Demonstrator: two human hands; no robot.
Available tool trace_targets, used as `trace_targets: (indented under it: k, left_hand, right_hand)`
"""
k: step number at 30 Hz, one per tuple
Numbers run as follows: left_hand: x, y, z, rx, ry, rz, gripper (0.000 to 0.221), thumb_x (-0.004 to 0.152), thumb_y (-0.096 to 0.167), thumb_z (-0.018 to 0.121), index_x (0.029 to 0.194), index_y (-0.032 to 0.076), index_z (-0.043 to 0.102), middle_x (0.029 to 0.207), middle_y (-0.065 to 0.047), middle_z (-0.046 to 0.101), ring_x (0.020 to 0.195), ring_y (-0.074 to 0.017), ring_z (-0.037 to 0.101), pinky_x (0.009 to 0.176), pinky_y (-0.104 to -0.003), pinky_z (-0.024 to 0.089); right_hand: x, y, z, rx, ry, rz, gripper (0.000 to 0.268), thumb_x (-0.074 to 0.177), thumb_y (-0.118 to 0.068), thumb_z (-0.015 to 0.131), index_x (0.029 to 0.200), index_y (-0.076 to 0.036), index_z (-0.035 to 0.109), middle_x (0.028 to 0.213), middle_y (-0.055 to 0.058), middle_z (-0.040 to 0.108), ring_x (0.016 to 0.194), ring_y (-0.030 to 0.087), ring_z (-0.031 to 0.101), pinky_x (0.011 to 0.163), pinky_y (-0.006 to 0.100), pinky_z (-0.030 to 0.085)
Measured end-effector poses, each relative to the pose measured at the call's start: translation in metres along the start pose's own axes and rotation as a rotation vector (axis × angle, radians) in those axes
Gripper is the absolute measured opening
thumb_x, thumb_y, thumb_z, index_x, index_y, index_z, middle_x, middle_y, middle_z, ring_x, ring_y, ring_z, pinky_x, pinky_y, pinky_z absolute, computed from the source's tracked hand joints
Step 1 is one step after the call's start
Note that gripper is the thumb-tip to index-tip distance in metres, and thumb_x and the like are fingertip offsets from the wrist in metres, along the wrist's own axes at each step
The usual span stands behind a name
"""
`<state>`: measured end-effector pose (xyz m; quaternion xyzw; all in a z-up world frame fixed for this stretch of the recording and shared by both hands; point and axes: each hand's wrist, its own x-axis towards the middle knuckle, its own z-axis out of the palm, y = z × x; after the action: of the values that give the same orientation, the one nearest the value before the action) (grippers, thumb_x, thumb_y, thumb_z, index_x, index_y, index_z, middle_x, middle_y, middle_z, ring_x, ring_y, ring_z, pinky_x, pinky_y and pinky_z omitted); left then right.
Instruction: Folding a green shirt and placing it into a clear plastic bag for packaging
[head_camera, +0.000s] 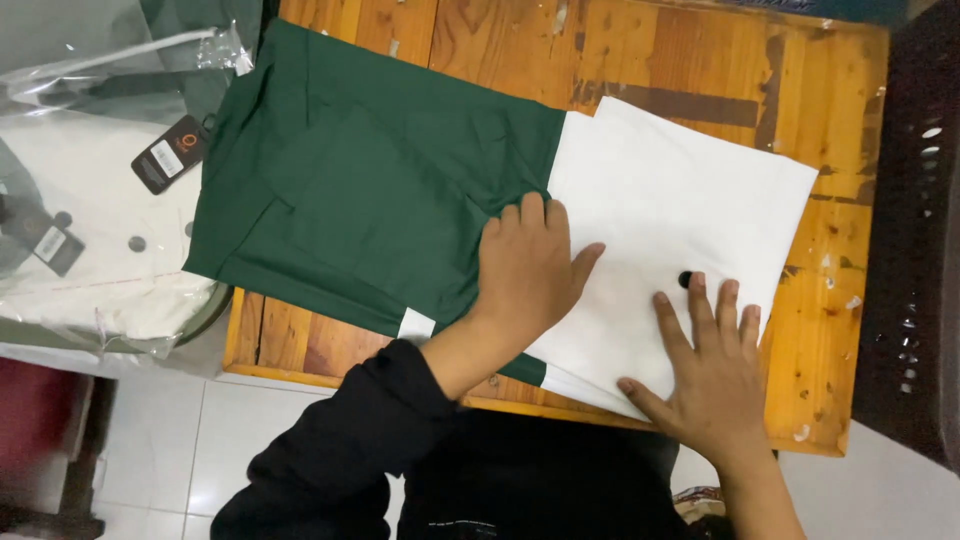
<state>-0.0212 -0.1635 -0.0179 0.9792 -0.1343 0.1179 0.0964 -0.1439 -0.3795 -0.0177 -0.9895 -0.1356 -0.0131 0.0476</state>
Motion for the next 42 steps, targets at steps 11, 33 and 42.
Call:
trace_targets:
  k: [11,33,42]
  left_hand:
    - [0.014,0.004,0.003,-0.369,-0.031,-0.141,0.027,0.087,0.036,0.076,0.092,0.011,0.068,0.091,-0.005,0.059,0.089,-0.0318,0.051,0.075,-0.044,0.041]
    - [-0.027,0.000,0.013,0.049,0.177,-0.012,0.055,0.103,0.040,0.071,0.137,-0.001,0.055,0.069,0.004,0.055,0.045,-0.0081,0.049,0.037,-0.025,0.039]
    - [-0.033,0.001,-0.067,-0.209,0.161,0.391,0.046,0.110,0.032,0.048,0.140,-0.002,0.055,0.141,-0.023,0.053,0.129,-0.0362,0.056,0.107,-0.047,0.048]
  right_hand:
    - [-0.001,0.003,-0.001,0.085,0.022,-0.010,0.095,0.086,-0.069,0.050,0.161,-0.014,0.032,0.175,0.017,0.008,0.160,0.046,0.004,0.125,0.068,0.009]
    - [-0.011,0.013,-0.007,0.151,-0.021,-0.161,0.089,0.088,-0.068,0.045,0.161,-0.019,0.031,0.175,0.018,0.011,0.162,0.039,0.008,0.126,0.060,0.014]
    - [-0.007,-0.002,-0.012,0.282,0.140,0.139,0.062,0.110,-0.034,0.031,0.165,-0.007,0.023,0.175,0.012,0.003,0.163,0.037,-0.003,0.127,0.070,0.008]
